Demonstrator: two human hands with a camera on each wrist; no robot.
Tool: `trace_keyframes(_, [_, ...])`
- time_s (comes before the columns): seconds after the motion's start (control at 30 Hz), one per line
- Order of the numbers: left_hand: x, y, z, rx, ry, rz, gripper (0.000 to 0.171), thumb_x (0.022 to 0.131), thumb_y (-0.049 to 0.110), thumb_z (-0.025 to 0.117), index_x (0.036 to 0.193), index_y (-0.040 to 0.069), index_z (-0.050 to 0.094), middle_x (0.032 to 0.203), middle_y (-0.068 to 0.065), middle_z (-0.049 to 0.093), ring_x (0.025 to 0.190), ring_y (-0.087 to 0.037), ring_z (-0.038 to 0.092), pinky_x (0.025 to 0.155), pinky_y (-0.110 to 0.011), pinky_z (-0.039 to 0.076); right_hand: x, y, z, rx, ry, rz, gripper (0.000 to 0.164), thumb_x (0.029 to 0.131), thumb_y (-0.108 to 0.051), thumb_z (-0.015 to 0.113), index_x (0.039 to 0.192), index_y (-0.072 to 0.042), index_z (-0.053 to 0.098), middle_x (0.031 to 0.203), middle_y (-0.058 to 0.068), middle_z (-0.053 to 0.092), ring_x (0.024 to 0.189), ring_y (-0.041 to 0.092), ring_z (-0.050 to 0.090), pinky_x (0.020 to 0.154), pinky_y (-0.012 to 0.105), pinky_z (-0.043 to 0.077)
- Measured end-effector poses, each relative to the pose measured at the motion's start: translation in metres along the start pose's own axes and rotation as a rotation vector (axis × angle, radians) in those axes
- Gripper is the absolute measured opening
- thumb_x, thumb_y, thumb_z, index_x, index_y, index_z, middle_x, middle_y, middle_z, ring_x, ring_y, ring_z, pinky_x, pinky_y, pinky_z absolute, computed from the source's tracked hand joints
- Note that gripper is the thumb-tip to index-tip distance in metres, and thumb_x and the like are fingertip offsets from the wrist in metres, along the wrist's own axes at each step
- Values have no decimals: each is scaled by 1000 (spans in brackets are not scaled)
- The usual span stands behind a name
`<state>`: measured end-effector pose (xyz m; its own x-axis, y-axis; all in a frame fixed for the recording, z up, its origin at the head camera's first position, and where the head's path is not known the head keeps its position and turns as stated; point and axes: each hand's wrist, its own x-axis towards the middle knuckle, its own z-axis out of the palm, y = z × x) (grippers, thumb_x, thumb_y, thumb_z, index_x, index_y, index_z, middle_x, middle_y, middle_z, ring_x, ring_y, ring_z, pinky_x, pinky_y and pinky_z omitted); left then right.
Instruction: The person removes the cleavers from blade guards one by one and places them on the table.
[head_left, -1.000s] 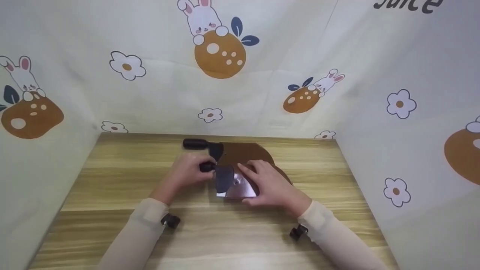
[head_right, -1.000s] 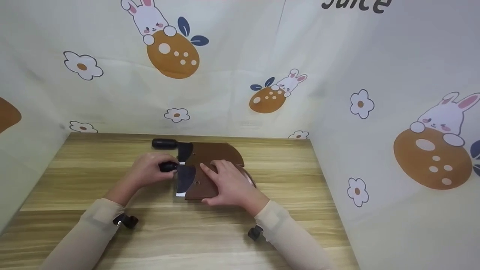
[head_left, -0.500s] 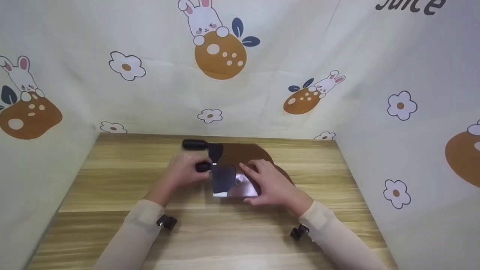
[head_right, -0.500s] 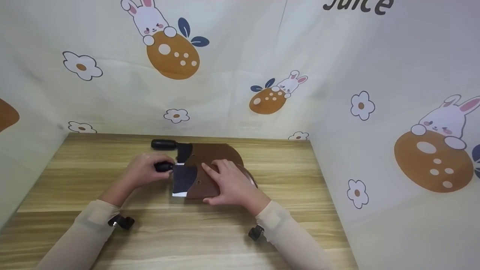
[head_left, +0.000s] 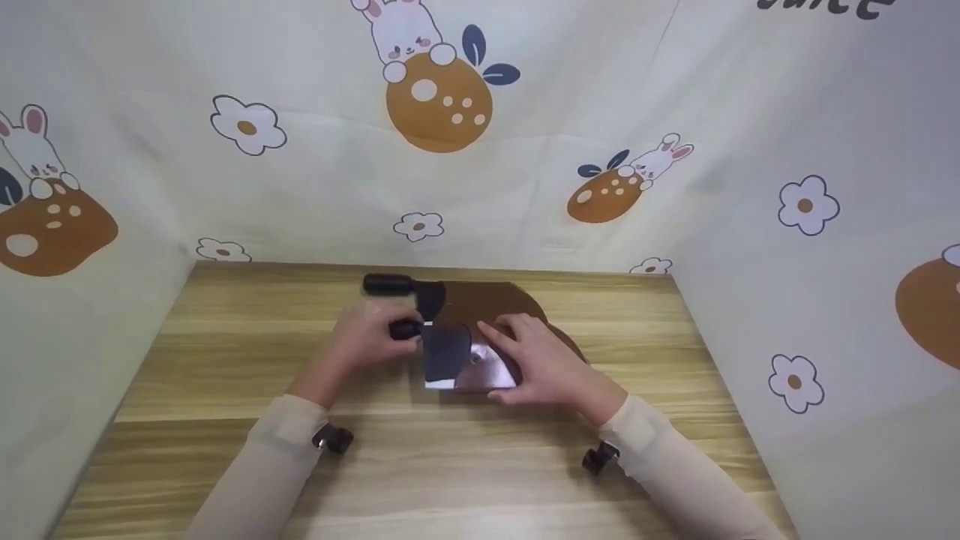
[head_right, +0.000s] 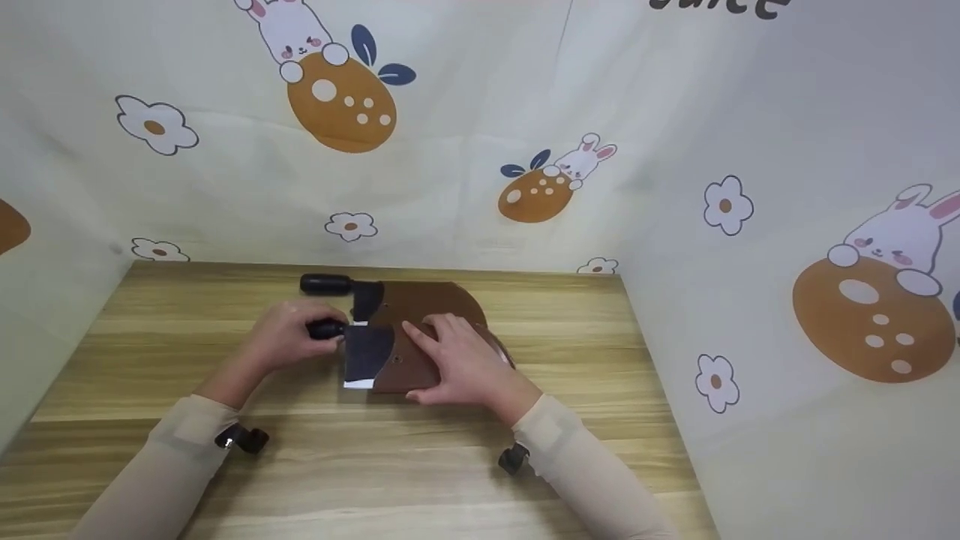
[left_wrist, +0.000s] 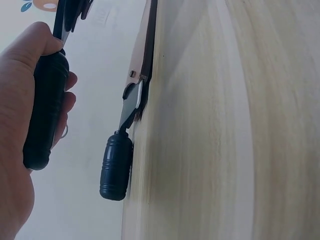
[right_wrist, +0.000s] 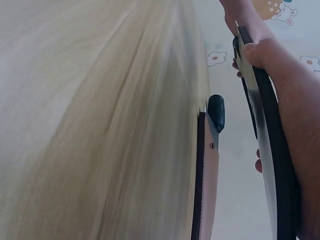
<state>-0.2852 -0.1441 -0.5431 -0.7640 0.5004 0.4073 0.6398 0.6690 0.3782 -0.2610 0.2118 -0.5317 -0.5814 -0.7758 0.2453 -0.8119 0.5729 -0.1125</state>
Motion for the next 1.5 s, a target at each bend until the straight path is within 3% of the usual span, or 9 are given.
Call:
trace_keyframes(0.17, [-1,0,-1,-15,5,-14,29,86,34,91,110,20,84,103,3,82,95,-21,76,86,-47,63,-1,1,1,0,19,-13,111,83,-73,81,169,-13,46,148,19,55,135,34,54,120,52,44])
trace_keyframes(0.43, [-8,-2,-4,-53,-15,-79,30,85,34,92,111,22,84,104,4,81,97,-20,74,89,-47,62,-4,3,1,15,-18,11,110,85,-73,79,171,-16,43,151,18,53,138,34,51,121,51,42])
trace_keyframes(0.57, [-9,-4,-5,-53,-33,-72,32,86,34,92,114,21,85,105,3,82,97,-21,75,89,-48,62,-6,3,1,27,-26,13,110,85,-73,80,171,-14,43,151,19,52,138,34,51,121,51,43])
trace_keyframes(1.03, [-12,-5,-8,-66,-63,-95,33,87,31,91,117,18,85,109,0,82,101,-25,75,92,-51,61,-15,8,-1,40,-27,29,113,84,-71,83,175,-27,32,152,18,51,140,33,49,118,52,45])
trace_keyframes(1.3, [-15,-3,-8,-77,-35,-94,34,86,29,92,117,18,85,110,-1,82,100,-25,75,90,-51,62,-17,11,2,51,22,-29,112,82,-67,86,172,-19,41,150,21,52,138,36,51,113,55,48])
trace_keyframes(1.5, [-15,-6,-7,-64,-31,-80,31,85,32,92,113,20,85,104,2,82,97,-23,74,89,-49,61,-20,15,1,53,-6,2,114,82,-68,86,174,-24,36,151,20,51,139,35,50,115,54,48])
